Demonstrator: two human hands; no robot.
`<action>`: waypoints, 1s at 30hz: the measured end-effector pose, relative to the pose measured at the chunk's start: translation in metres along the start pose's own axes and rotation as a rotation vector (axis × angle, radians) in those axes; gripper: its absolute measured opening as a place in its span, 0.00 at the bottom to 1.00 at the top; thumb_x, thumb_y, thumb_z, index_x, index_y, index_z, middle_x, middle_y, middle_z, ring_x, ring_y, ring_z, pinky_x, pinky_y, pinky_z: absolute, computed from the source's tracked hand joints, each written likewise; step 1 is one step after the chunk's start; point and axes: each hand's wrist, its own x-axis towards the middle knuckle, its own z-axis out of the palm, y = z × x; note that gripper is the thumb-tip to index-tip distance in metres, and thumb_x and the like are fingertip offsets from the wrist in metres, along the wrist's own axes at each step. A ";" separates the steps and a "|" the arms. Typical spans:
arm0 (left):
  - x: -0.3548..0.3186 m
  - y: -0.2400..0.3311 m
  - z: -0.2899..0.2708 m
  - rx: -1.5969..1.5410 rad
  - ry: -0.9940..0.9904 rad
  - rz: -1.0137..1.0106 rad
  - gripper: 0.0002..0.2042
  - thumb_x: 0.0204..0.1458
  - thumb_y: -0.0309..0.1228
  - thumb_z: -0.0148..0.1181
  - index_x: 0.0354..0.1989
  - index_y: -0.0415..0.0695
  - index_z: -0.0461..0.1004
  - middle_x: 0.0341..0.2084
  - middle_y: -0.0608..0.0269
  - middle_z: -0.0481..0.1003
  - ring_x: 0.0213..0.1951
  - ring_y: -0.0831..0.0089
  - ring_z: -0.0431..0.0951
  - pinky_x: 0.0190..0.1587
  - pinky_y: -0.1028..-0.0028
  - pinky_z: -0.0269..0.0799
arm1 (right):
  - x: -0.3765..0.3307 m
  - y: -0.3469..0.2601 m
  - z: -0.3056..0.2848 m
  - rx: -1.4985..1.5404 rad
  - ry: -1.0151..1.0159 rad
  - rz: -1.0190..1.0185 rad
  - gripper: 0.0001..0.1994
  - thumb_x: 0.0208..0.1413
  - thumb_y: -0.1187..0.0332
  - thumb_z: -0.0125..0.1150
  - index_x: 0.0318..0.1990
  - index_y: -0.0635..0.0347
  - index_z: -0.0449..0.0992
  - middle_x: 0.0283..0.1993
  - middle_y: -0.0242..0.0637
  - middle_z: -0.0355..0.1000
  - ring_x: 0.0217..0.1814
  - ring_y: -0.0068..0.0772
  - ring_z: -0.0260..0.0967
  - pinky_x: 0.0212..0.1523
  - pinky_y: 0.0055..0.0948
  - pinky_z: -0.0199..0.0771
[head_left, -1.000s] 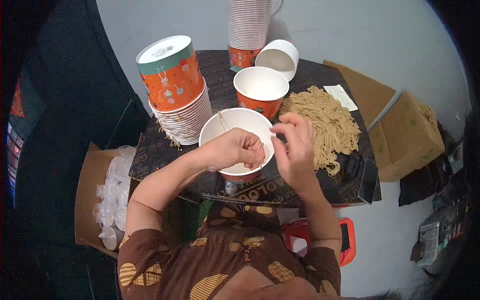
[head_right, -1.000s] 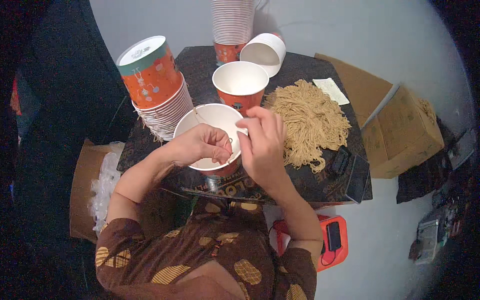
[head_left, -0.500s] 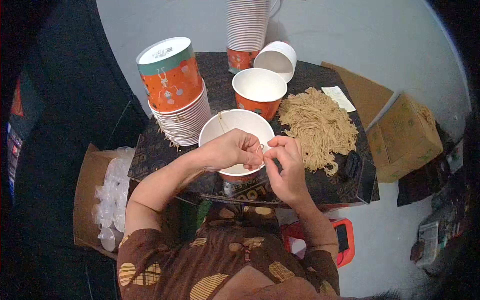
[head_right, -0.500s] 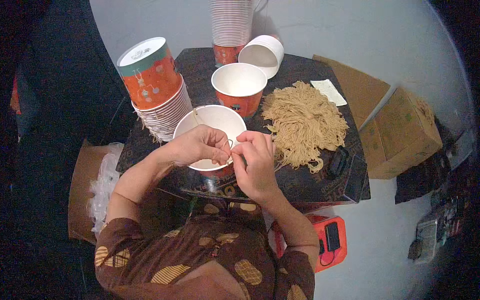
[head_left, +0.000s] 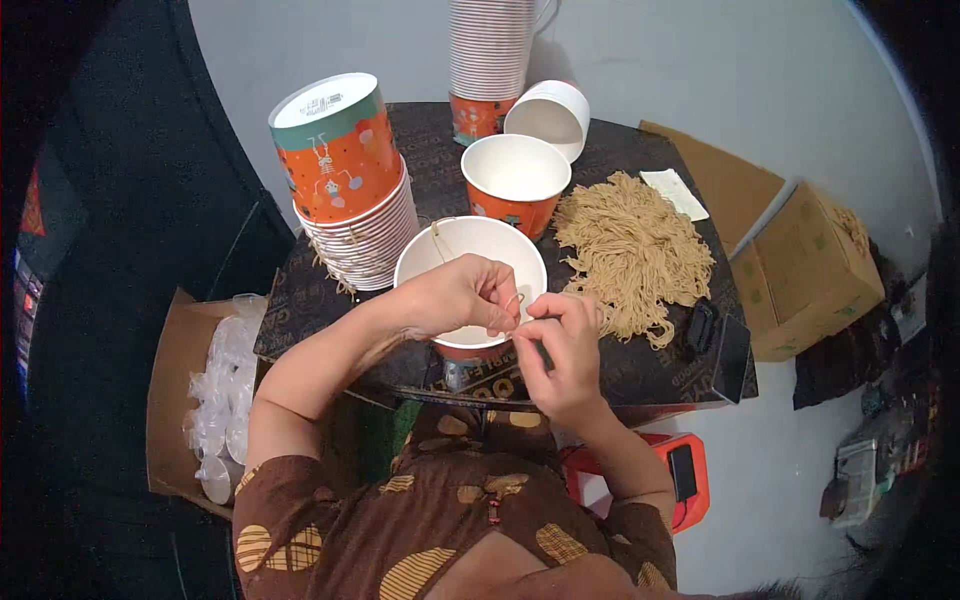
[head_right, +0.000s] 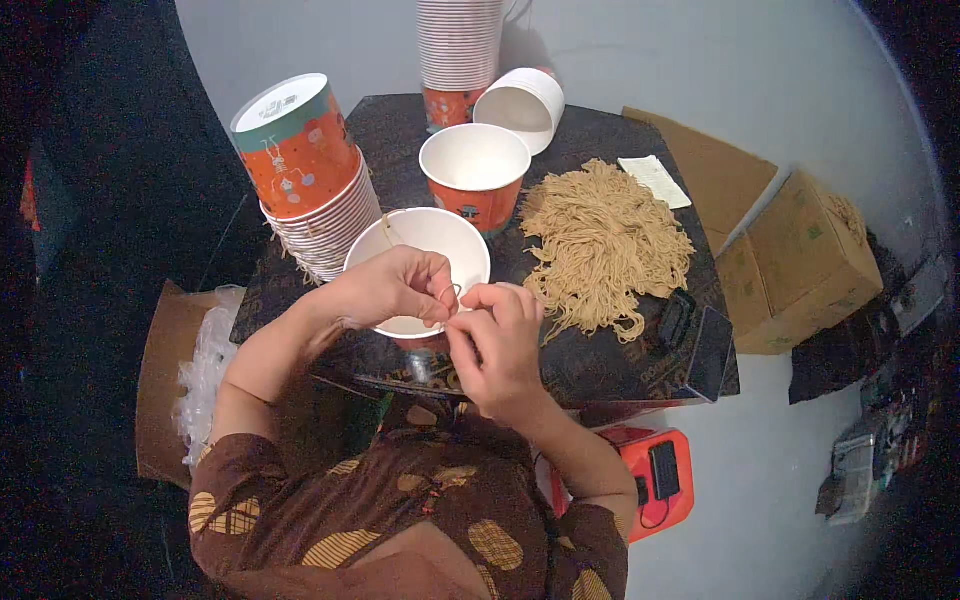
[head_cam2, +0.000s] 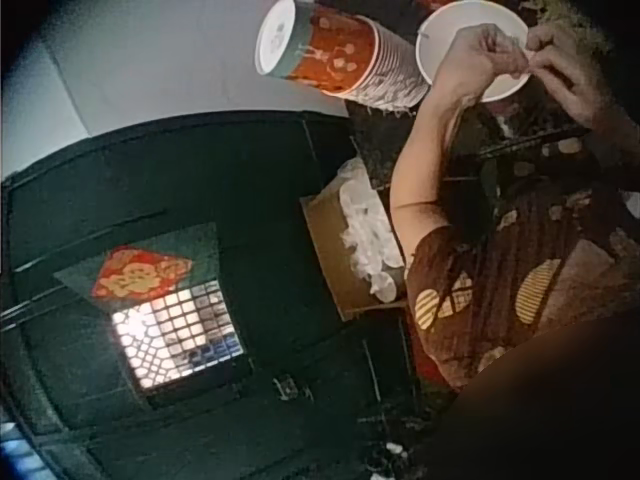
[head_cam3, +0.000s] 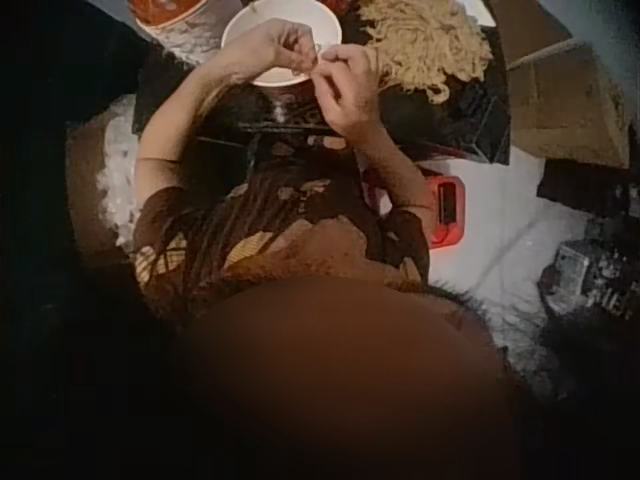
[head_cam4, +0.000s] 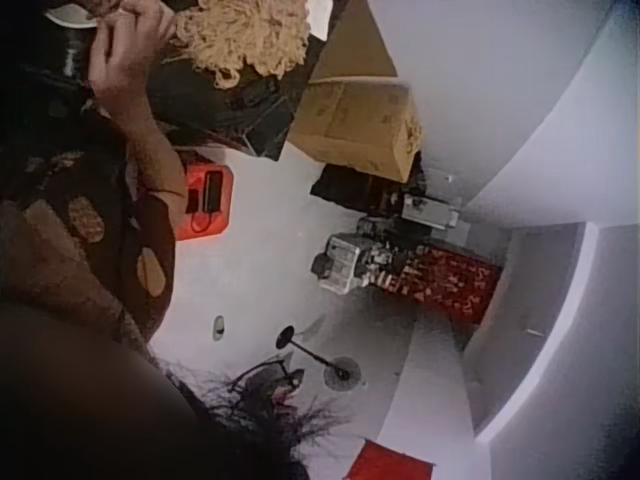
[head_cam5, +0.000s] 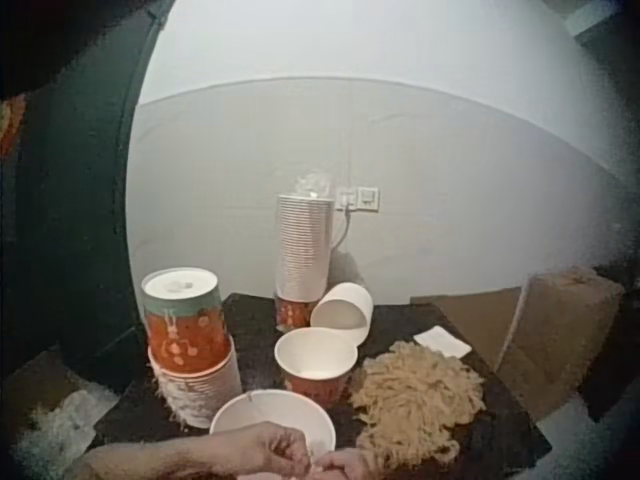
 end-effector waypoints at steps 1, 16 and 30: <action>-0.003 -0.001 0.000 0.026 0.014 0.018 0.05 0.50 0.17 0.64 0.31 0.37 0.74 0.27 0.64 0.76 0.31 0.78 0.75 0.37 0.78 0.71 | 0.002 0.002 0.000 -0.005 -0.012 0.007 0.10 0.47 0.77 0.65 0.37 0.58 0.74 0.47 0.38 0.69 0.51 0.43 0.64 0.52 0.42 0.58; -0.032 -0.009 0.023 0.711 0.253 0.497 0.07 0.48 0.17 0.61 0.32 0.37 0.68 0.26 0.52 0.74 0.29 0.57 0.78 0.31 0.65 0.71 | 0.014 0.005 -0.006 0.051 -0.153 0.046 0.09 0.46 0.74 0.65 0.34 0.54 0.72 0.40 0.28 0.74 0.48 0.36 0.68 0.53 0.39 0.55; -0.054 -0.036 0.037 1.125 0.580 0.735 0.13 0.43 0.18 0.62 0.40 0.35 0.71 0.27 0.53 0.69 0.29 0.57 0.75 0.30 0.63 0.72 | 0.010 -0.022 -0.009 0.043 -0.168 -0.059 0.10 0.43 0.75 0.64 0.34 0.54 0.72 0.39 0.29 0.74 0.45 0.37 0.67 0.50 0.40 0.55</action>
